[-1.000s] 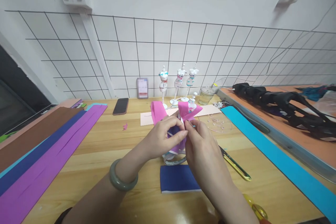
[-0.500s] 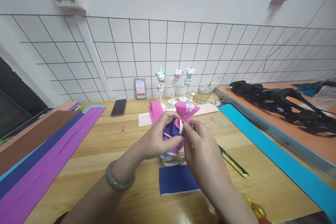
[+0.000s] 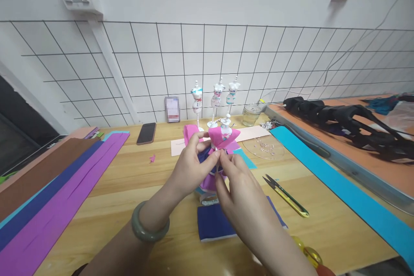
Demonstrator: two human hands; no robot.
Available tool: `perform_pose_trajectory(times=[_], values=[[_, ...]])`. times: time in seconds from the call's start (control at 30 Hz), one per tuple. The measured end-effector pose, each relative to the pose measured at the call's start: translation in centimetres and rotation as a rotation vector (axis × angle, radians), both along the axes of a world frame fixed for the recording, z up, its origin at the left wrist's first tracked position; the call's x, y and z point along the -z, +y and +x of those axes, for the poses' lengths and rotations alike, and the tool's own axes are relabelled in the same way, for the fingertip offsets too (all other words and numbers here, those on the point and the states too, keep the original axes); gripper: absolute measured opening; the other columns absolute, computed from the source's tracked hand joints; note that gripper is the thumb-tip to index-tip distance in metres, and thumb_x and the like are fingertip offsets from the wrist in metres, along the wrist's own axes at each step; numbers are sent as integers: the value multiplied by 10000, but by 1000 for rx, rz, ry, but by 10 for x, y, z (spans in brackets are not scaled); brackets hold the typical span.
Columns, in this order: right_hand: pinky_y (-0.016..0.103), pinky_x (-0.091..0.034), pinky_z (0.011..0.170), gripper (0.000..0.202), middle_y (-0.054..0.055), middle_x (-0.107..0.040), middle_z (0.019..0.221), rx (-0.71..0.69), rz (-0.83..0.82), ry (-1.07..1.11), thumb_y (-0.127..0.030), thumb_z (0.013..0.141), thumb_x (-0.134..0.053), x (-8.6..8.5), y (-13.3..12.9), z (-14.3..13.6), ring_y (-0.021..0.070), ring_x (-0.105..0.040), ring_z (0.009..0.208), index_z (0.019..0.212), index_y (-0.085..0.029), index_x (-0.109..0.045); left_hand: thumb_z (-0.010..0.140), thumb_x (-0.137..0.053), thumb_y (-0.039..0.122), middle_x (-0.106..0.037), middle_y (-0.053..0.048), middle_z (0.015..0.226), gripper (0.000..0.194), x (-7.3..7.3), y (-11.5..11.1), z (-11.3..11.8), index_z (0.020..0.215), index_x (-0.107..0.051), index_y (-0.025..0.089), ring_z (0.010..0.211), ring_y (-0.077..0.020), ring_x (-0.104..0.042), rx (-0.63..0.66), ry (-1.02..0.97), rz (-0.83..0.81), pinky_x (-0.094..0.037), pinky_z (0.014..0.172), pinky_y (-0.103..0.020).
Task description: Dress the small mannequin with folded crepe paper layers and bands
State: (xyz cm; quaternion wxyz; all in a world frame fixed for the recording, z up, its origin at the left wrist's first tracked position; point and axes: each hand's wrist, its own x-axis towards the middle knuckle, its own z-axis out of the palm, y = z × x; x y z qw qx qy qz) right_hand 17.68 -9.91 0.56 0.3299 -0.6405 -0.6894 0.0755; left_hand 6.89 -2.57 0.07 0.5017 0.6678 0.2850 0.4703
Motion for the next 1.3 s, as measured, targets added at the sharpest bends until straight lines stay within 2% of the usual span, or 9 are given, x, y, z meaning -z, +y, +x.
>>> perform_pose_trajectory(times=[0.13,0.33,0.47,0.67,0.87,1.0,1.13,1.23,1.3], values=[[451,-493,785,428,162,-556,1010,-45,-35,66,-125,855,-395,1,-1,0,274,-556,928,1268,-84,-495,828,-602,215,-687,-71,1084,344,-2,1,-3,1139,-455,215,1016,-176,-630,-36,36,12,-474,906,-333],[359,-512,730,401,123,-571,966,-161,-3,292,-189,896,-381,3,-2,14,210,-559,859,1262,-130,-534,804,-617,195,-690,-51,1075,351,1,4,-4,1126,-481,233,1003,-175,-634,-73,65,31,-470,918,-351],[334,-510,681,368,88,-592,905,-188,14,350,-189,890,-397,3,-3,15,184,-554,776,1205,-164,-584,786,-622,174,-695,-47,1041,354,3,4,-3,1109,-489,232,978,-179,-643,-125,95,70,-479,892,-338],[342,-516,694,411,99,-614,1002,-193,-9,415,-230,881,-424,4,-5,16,181,-567,799,1265,-154,-551,772,-620,163,-696,-49,1015,327,3,2,-2,1067,-492,227,990,-193,-643,-211,135,115,-484,873,-331],[349,-536,730,380,74,-672,1011,-207,-62,711,-297,846,-538,9,-1,28,187,-617,864,1200,-180,-611,779,-615,175,-693,-51,1011,321,4,4,-3,1070,-493,233,980,-192,-644,-224,150,121,-489,870,-340],[337,-545,722,273,41,-716,803,-70,-4,867,-320,800,-624,7,9,39,174,-645,758,1020,-181,-707,786,-618,195,-689,-56,1007,340,6,6,-5,1096,-484,231,975,-200,-647,-216,139,92,-502,844,-339],[311,-534,671,225,30,-709,708,11,59,830,-319,767,-663,8,28,52,157,-629,671,915,-170,-739,781,-629,195,-677,-56,1038,386,6,8,-6,1130,-468,229,1018,-202,-630,-164,135,56,-499,867,-342],[302,-522,644,211,22,-699,664,-3,106,796,-316,736,-679,12,48,59,153,-617,634,870,-169,-750,785,-621,187,-665,-60,1068,400,4,9,-7,1160,-485,217,1037,-199,-619,-123,138,57,-497,876,-331],[297,-513,627,191,16,-693,646,-59,118,794,-311,726,-671,16,61,60,153,-610,616,835,-177,-753,795,-597,176,-657,-58,1079,330,2,9,-7,1120,-540,203,1046,-188,-607,-101,149,119,-482,902,-319]])
